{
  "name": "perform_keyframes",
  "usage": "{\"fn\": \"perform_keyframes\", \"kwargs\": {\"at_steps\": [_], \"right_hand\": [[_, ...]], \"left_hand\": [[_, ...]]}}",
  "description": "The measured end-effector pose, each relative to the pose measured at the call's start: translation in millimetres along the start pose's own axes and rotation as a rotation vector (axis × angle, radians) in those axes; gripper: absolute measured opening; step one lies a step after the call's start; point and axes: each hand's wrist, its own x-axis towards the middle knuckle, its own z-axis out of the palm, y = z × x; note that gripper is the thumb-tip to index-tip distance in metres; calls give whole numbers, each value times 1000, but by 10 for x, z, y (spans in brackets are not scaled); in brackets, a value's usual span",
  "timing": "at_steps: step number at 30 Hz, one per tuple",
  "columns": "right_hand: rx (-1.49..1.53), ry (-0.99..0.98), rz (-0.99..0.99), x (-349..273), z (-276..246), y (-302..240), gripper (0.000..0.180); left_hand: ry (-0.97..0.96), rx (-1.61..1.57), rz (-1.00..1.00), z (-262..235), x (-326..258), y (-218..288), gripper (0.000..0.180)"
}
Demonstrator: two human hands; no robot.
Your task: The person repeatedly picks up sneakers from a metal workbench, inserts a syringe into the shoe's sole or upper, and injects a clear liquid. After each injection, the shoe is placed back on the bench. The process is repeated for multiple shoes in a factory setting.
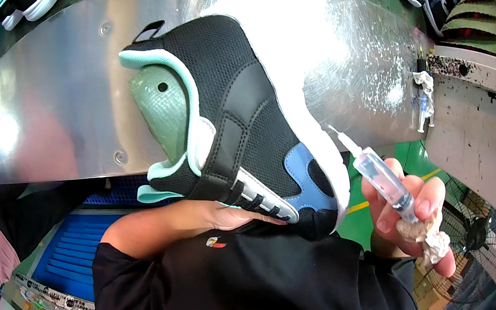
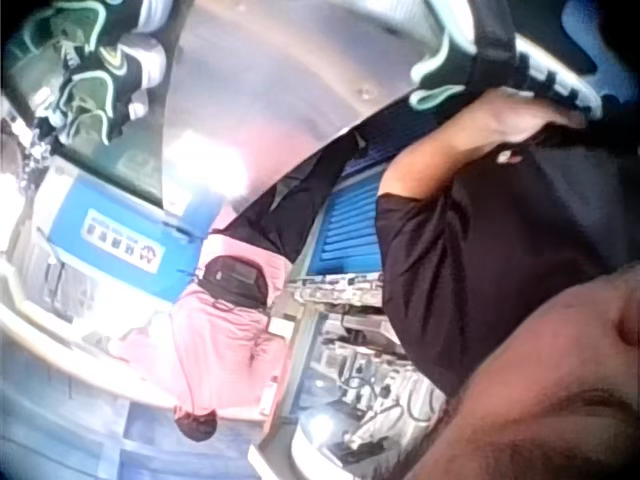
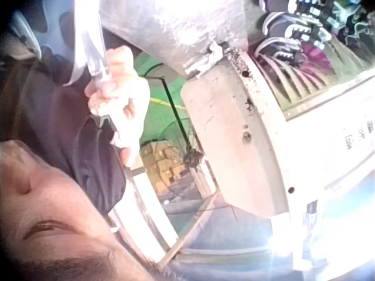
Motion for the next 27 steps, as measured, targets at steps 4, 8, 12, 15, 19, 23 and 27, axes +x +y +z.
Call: {"fn": "perform_keyframes", "kwargs": {"at_steps": [4, 8, 12, 15, 19, 23, 27], "right_hand": [[42, -35, 31, 159, 2, 121, 71], [65, -62, 12, 239, 3, 203, 78], [73, -70, 14, 271, 1, 227, 81], [80, -79, 8, 269, -23, 280, 82], [74, -57, 151, 266, -30, 204, 77], [26, -54, 232, 224, -65, 125, 75], [29, -45, 82, 179, -123, -10, 71]], "left_hand": [[26, 0, -8, -48, 17, -45, 26], [38, -3, 6, -56, 39, -53, 26], [41, -2, 10, -59, 47, -42, 26], [46, -4, 9, -68, 55, -69, 26], [55, -9, 11, -81, 88, -113, 26], [70, -3, 21, -103, 162, -151, 26], [33, 57, 99, 25, 170, -19, 26]]}}
